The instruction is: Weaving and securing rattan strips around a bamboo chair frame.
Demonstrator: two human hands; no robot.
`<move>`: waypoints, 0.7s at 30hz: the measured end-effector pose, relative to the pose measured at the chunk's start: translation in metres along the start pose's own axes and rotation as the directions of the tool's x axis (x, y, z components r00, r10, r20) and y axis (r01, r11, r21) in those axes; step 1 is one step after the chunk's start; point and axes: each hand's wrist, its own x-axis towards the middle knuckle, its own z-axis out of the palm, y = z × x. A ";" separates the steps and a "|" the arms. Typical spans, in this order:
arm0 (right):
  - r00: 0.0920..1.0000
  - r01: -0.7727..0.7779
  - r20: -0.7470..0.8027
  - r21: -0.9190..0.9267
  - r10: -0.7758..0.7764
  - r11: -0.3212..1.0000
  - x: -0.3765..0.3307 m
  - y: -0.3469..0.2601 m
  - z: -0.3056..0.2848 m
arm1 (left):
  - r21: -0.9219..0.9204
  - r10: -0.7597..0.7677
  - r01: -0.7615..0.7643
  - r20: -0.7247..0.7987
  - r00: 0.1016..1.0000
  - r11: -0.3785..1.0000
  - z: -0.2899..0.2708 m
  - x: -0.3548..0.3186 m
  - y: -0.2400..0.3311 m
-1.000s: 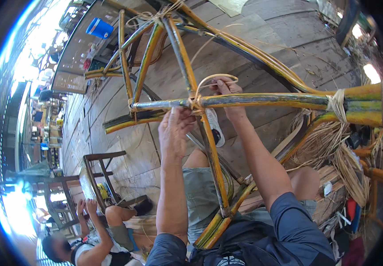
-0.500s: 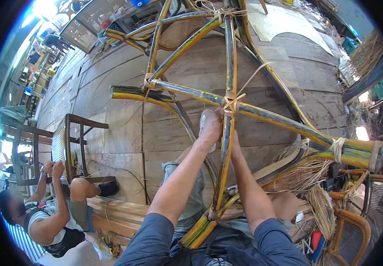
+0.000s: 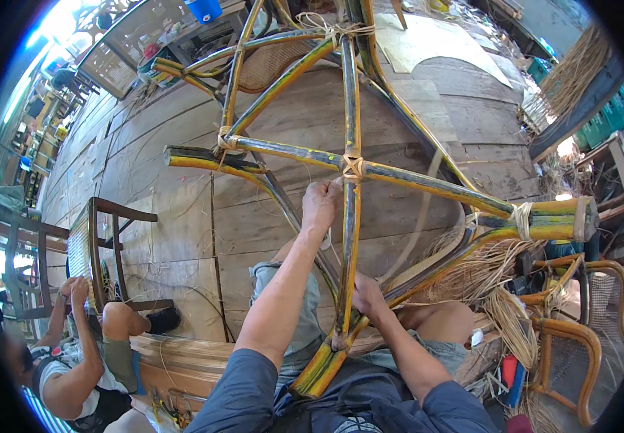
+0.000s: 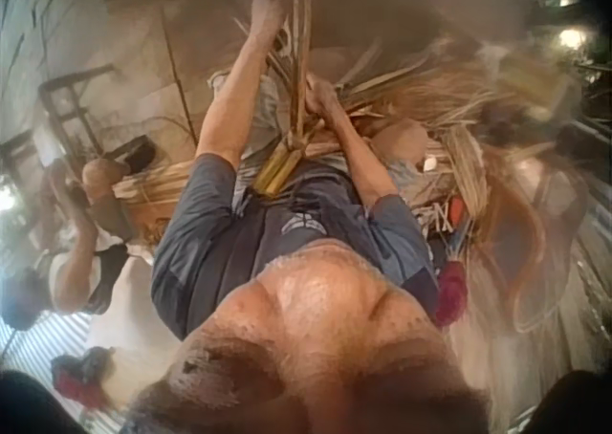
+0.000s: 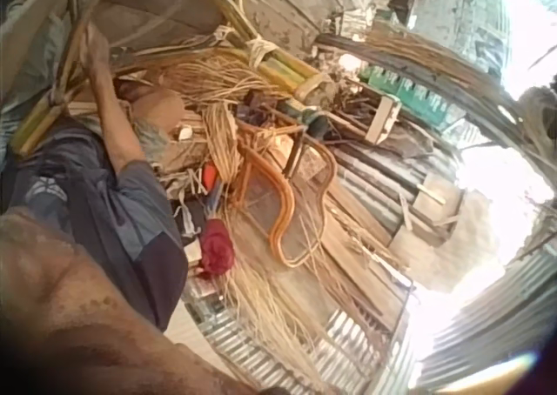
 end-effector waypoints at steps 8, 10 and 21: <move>0.978 0.066 -0.119 -0.607 -0.172 0.792 -0.181 -0.063 -0.155 | 0.111 0.102 -0.087 -0.143 0.984 0.990 -0.008 0.003 0.007; 0.975 -0.134 -0.217 -0.736 -0.044 0.664 -0.208 -0.067 -0.190 | 0.138 0.110 -0.092 -0.132 0.985 0.986 -0.008 0.010 -0.008; 0.722 -0.309 -0.686 -0.207 0.088 0.928 -0.141 -0.029 -0.209 | -0.044 0.083 -0.081 0.059 0.995 0.996 0.012 -0.005 -0.010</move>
